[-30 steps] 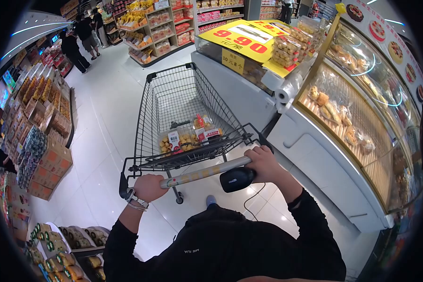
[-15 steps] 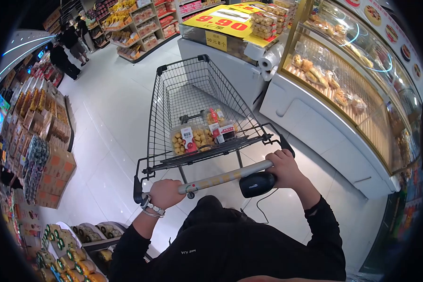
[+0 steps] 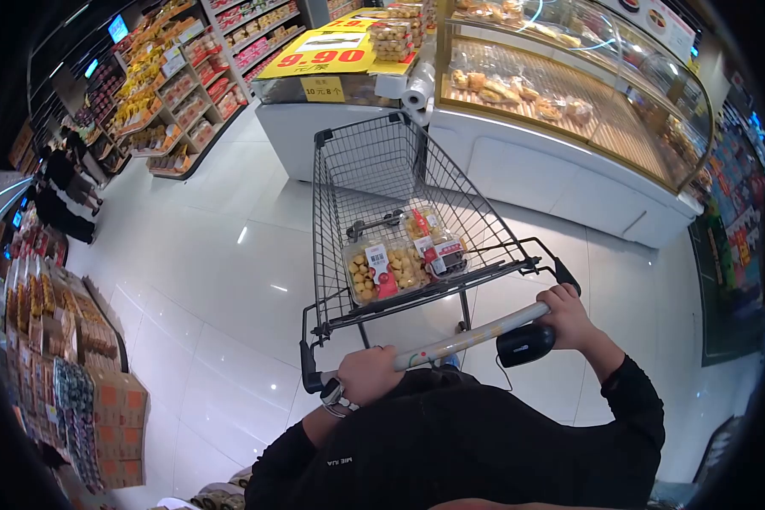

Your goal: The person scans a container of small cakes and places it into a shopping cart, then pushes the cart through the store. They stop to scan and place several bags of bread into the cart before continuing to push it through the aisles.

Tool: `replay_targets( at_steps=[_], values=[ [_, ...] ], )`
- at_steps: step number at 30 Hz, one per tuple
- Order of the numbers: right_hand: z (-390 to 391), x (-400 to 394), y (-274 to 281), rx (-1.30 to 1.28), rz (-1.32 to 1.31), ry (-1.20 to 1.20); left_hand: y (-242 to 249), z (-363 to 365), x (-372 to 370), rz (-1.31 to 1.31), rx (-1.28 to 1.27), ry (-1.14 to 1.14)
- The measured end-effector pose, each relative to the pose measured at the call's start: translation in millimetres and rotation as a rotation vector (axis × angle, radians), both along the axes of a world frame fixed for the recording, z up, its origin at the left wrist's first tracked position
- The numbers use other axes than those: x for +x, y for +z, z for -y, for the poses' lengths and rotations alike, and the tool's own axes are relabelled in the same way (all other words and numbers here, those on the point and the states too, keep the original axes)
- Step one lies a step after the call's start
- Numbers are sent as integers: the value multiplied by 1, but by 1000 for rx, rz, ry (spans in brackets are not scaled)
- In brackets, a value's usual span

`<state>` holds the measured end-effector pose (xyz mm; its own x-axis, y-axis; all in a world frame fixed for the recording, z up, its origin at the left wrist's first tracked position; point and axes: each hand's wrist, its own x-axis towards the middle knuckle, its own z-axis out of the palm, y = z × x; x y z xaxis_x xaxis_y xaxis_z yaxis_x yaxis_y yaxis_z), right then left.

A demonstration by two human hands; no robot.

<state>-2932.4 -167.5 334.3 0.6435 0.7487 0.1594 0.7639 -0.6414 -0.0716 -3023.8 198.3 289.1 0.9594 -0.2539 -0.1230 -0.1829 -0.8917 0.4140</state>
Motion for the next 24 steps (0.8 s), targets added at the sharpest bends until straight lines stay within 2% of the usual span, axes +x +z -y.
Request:
replay_targets(
  at_steps=[2, 8, 14, 18, 24],
  values=[
    [0, -32, 0, -28, 15, -76, -2, -6, -8, 64, -30, -67],
    [-11, -128, 3, -58, 20, -268, -2, -24, -17, -74, 19, -321],
    [-31, -211, 8, -94, -55, -479, 1, -35, -15, 22, -21, -537],
    [-42, -244, 14, -133, -127, -578, 7, -26, 4, 58, 2, -609],
    [-43, -256, 16, -102, -277, -661, 13, 1, 64, 89, 77, -854]
  ],
)
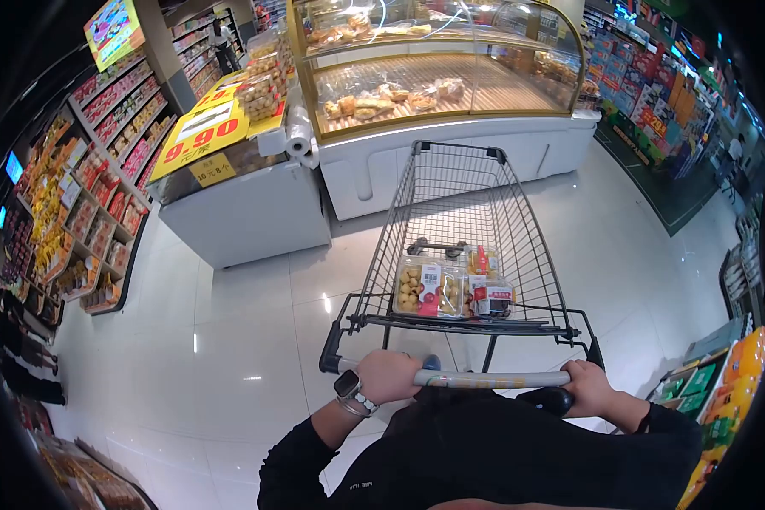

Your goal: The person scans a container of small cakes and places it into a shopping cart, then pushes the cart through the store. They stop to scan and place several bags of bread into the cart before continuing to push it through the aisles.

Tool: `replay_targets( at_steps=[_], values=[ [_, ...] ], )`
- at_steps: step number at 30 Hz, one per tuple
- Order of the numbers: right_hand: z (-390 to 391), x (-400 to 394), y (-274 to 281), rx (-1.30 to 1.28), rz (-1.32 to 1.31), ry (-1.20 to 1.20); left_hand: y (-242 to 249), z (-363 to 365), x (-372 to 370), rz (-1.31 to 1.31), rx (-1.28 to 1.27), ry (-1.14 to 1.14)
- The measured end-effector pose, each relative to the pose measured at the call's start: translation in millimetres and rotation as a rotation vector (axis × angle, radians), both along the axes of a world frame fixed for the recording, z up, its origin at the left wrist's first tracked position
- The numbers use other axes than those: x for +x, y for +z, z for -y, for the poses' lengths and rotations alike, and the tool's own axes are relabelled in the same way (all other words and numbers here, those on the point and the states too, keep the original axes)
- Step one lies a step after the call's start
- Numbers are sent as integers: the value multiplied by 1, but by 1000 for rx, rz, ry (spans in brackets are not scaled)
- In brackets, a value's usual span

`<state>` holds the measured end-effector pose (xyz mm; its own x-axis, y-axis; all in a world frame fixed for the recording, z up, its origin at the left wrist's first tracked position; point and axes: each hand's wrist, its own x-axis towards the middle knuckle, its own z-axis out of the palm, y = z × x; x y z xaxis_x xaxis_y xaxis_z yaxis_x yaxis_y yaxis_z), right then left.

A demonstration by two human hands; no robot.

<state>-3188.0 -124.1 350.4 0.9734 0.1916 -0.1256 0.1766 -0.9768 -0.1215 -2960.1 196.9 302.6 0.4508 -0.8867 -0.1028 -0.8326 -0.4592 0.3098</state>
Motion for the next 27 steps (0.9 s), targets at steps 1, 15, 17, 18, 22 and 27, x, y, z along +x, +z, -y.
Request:
replay_targets(
  at_steps=[1, 15, 17, 18, 22, 27],
  values=[
    [3, 1, -1, 23, -19, -9, -1, 9, 14, 20, 11, -45],
    [43, 76, -23, -16, 373, -434, 4, 211, 212, 283, 44, -379],
    [48, 92, -25, -38, 382, -491, 9, 243, 236, 312, 85, -403],
    [52, 100, -26, -60, 377, -505, 9, 260, 251, 347, 124, -421],
    [71, 135, -35, -140, 371, -622, 20, 326, 294, 397, 196, -486],
    [109, 182, -24, -90, 374, -783, 26, 416, 344, 427, 218, -588]
  ],
)
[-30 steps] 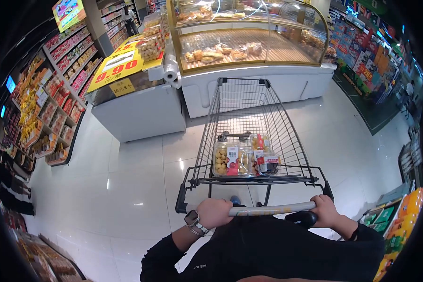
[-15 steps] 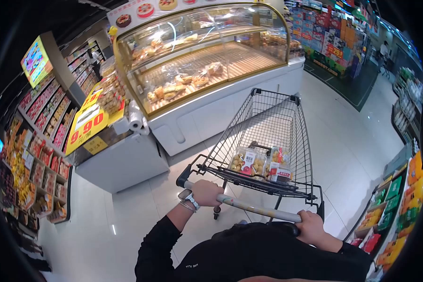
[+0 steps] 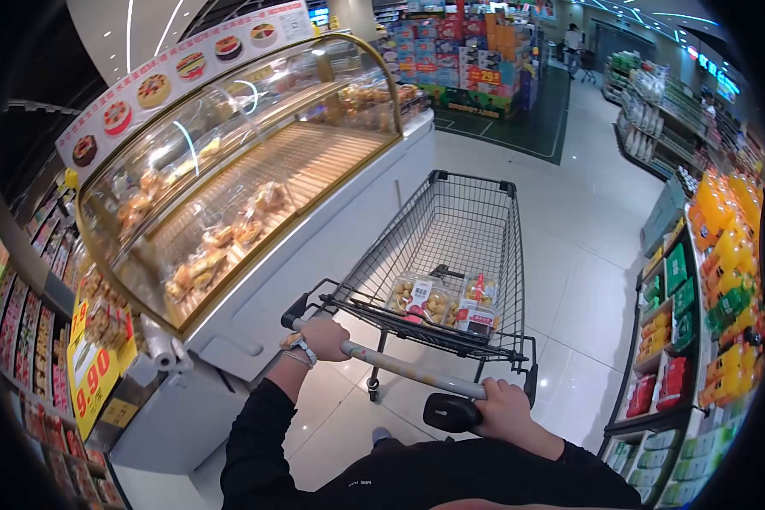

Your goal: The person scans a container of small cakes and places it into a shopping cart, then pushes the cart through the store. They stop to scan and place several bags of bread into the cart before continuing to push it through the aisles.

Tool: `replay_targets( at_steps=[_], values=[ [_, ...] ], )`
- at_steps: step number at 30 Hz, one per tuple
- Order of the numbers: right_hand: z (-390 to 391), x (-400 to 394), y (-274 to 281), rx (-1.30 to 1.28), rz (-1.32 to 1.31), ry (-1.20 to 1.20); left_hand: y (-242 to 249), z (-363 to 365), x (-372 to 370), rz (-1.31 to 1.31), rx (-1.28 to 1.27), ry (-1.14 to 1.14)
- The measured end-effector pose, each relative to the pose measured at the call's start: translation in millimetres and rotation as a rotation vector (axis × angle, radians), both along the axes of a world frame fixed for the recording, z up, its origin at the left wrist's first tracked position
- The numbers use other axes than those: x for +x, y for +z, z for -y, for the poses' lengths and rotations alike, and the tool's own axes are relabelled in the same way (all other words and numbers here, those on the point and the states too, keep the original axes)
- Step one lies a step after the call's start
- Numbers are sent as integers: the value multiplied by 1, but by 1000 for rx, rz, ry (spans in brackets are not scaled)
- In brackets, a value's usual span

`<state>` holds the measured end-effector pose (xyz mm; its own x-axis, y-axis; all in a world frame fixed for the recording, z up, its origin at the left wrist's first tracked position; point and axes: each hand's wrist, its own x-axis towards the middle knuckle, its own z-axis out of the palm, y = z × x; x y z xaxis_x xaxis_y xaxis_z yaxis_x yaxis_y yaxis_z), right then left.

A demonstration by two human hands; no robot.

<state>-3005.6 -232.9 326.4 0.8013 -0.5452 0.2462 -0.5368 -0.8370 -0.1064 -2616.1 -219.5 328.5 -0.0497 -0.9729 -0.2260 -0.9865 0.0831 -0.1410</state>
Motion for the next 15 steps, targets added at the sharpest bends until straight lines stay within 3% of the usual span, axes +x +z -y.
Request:
replay_targets(
  at_steps=[15],
  values=[
    [188, 129, 3, -215, 82, -427, 26, 290, 101, -86, -98, -211]
  ],
)
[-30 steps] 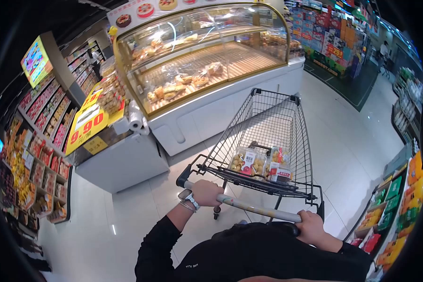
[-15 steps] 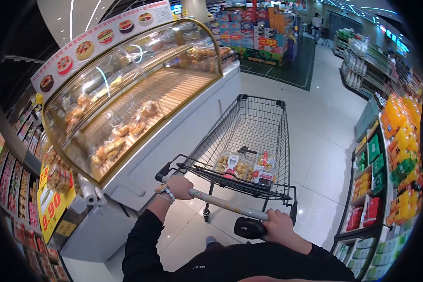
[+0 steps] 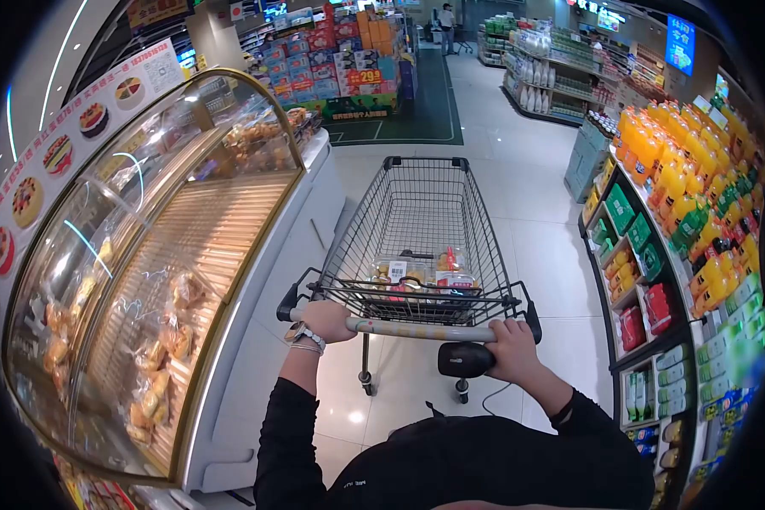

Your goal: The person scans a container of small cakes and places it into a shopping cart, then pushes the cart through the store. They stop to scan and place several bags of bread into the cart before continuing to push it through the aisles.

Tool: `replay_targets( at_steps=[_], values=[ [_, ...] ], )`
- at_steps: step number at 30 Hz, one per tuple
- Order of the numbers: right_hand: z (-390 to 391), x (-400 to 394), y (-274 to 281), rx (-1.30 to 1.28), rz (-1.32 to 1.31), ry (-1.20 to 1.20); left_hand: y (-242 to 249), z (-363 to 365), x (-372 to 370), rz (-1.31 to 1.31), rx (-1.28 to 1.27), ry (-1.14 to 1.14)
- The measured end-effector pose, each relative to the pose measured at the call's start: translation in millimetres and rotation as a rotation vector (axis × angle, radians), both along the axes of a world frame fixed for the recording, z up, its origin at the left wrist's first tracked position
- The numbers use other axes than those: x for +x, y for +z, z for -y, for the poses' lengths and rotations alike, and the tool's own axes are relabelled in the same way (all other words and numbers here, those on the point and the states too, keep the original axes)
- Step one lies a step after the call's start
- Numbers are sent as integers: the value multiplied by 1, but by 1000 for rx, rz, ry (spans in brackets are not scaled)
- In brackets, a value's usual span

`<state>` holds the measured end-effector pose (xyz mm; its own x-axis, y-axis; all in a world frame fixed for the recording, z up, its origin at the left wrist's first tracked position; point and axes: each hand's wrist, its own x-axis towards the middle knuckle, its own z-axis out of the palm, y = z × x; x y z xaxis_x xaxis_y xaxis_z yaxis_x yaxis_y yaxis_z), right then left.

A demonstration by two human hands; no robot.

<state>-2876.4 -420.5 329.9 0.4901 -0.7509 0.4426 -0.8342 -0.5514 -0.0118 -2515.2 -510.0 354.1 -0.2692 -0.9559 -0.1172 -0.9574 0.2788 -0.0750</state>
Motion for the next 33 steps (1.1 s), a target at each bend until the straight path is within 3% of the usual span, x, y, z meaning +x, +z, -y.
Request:
replay_targets(
  at_steps=[9, 33],
  values=[
    [144, 27, 15, 40, -58, -108, 12, 163, 20, 1, -19, -75],
    [630, -3, 54, -11, -27, 9, 58, 597, -7, 15, -6, 69]
  ],
)
